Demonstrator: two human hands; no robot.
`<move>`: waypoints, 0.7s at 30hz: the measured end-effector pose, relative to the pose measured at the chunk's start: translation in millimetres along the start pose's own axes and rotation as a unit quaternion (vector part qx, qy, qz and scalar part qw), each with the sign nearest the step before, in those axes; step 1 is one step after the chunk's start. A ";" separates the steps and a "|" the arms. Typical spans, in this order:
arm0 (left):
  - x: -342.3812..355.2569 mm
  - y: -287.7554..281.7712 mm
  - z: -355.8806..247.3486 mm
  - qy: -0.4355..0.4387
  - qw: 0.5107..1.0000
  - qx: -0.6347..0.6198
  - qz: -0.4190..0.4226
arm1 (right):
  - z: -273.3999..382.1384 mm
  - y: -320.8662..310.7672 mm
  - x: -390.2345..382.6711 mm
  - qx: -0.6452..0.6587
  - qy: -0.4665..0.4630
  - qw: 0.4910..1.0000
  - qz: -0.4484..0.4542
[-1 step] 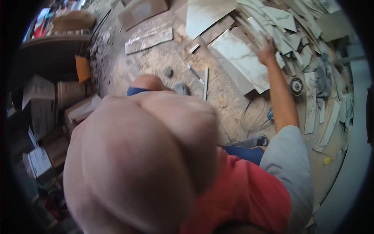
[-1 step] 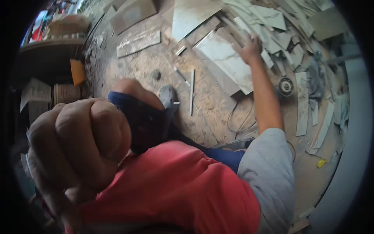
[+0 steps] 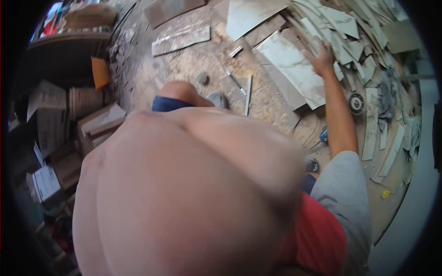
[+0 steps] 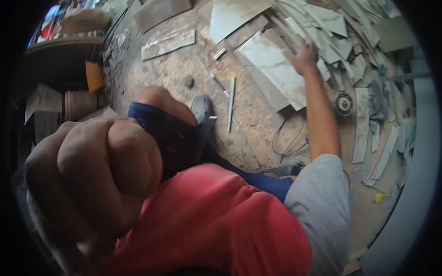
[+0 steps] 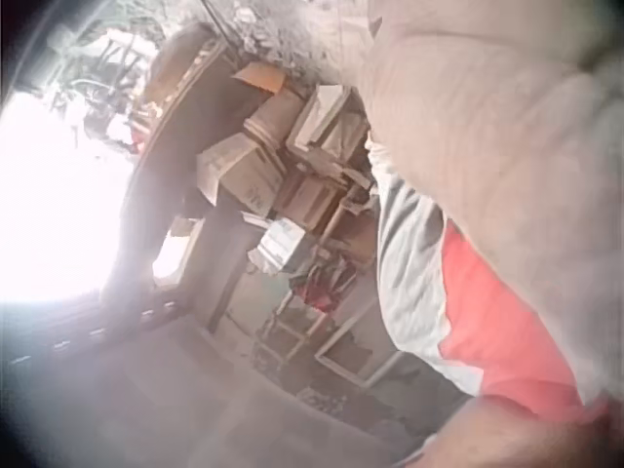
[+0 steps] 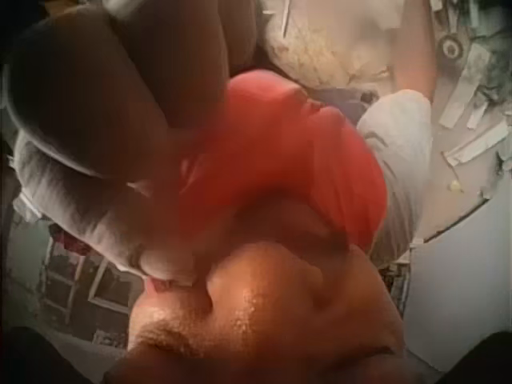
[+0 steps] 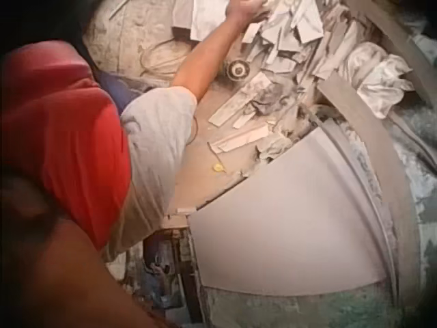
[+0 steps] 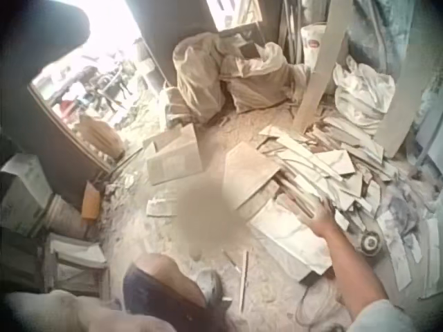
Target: The person selects and aligns tile pieces, marks a cut line on a tile piece with a marking tool, and cuts along the edge of the tile using an angle grinder.
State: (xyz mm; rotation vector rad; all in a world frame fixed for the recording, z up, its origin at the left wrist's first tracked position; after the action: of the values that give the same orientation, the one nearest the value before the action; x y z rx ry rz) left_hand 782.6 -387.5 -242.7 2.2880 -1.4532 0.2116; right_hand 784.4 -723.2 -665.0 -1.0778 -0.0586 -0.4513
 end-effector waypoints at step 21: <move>10.1 -300.3 239.1 -0.436 0.823 0.160 -0.328 | 64.9 13.6 -47.4 -0.027 0.077 0.972 0.222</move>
State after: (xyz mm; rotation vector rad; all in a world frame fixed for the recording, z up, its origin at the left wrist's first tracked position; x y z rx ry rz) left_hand 1032.4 -387.7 -534.3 3.2152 -0.8415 -0.9880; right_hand 757.6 -646.6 -657.6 -1.0683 0.3288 -0.1314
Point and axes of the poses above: each hand's wrist, its own x-axis towards the middle knuckle, its own y-axis out of the palm, z = x × y, the point moved 5 cm from there along x, towards the middle knuckle, and after that the axes turned 11 degrees about -y, right-handed, at the moved point
